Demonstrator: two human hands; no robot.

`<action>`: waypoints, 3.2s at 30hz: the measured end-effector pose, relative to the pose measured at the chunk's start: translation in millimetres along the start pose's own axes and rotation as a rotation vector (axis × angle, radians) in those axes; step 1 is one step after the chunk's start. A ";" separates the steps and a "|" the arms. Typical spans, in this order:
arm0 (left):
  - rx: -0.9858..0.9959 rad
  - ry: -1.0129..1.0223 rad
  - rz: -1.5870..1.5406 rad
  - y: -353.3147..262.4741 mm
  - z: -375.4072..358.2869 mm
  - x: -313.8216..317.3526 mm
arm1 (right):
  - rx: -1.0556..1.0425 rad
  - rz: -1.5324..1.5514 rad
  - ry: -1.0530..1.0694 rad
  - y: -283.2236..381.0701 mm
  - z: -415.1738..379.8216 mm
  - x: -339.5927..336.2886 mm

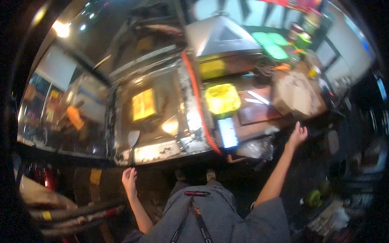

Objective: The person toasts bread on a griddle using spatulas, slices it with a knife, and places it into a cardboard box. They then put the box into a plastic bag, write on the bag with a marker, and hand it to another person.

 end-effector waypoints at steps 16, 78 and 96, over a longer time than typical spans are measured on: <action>0.281 0.182 0.882 28.2 112.2 -6.0 | -0.687 -0.675 1.246 20.8 -503.2 197.5; 0.415 0.671 0.661 -76.5 280.8 44.1 | -0.577 -0.617 1.300 56.7 -509.2 295.7; 0.241 0.409 0.587 -51.6 219.5 29.2 | -0.412 -0.735 1.277 97.8 -453.6 224.5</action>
Point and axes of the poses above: each hand's wrist, its own z-axis towards the middle knuckle, its own x-axis out of the palm, y = z × x, the point moved 4 cm from there along z, towards the middle knuckle, and after that the axes turned 3 degrees about -x, right-handed, at the moved point
